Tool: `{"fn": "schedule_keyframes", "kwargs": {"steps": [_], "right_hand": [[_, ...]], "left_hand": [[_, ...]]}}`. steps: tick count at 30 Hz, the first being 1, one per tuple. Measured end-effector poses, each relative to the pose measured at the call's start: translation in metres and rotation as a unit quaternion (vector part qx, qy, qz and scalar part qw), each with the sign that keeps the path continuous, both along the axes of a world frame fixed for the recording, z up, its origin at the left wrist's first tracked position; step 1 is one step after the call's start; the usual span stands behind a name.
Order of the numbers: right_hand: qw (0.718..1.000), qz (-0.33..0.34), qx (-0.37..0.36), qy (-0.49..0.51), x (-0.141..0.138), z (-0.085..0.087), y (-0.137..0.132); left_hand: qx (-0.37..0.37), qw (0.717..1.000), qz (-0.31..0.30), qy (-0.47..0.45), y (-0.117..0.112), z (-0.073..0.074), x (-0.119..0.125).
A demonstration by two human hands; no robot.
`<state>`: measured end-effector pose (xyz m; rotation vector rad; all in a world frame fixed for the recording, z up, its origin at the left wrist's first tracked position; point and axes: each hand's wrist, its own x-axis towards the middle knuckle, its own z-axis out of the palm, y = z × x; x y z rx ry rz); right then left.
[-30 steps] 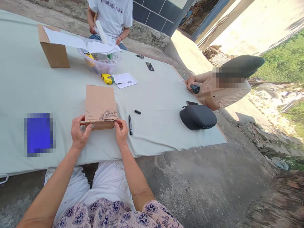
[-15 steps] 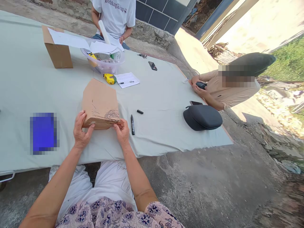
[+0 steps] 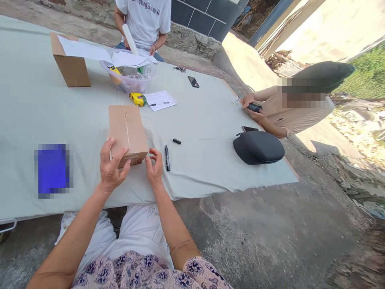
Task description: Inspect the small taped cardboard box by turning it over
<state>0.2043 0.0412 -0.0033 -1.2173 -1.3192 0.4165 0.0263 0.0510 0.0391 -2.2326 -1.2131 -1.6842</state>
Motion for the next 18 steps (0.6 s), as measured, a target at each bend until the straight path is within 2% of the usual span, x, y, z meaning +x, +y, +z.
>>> {"fn": "schedule_keyframes", "kwargs": {"steps": [7, 11, 18], "right_hand": [[0.992, 0.044, 0.113, -0.037, -0.002, -0.004, -0.003], [0.991, 0.04, 0.121, -0.046, -0.002, -0.009, -0.002], [0.986, 0.023, 0.165, 0.026, -0.005, -0.009, -0.002]], "left_hand": [[0.013, 0.998, -0.029, -0.057, 0.0, 0.004, 0.024], [0.007, 0.998, -0.003, -0.067, 0.0, 0.006, 0.034], [0.035, 0.998, 0.012, -0.044, -0.013, 0.005, 0.04]]}}
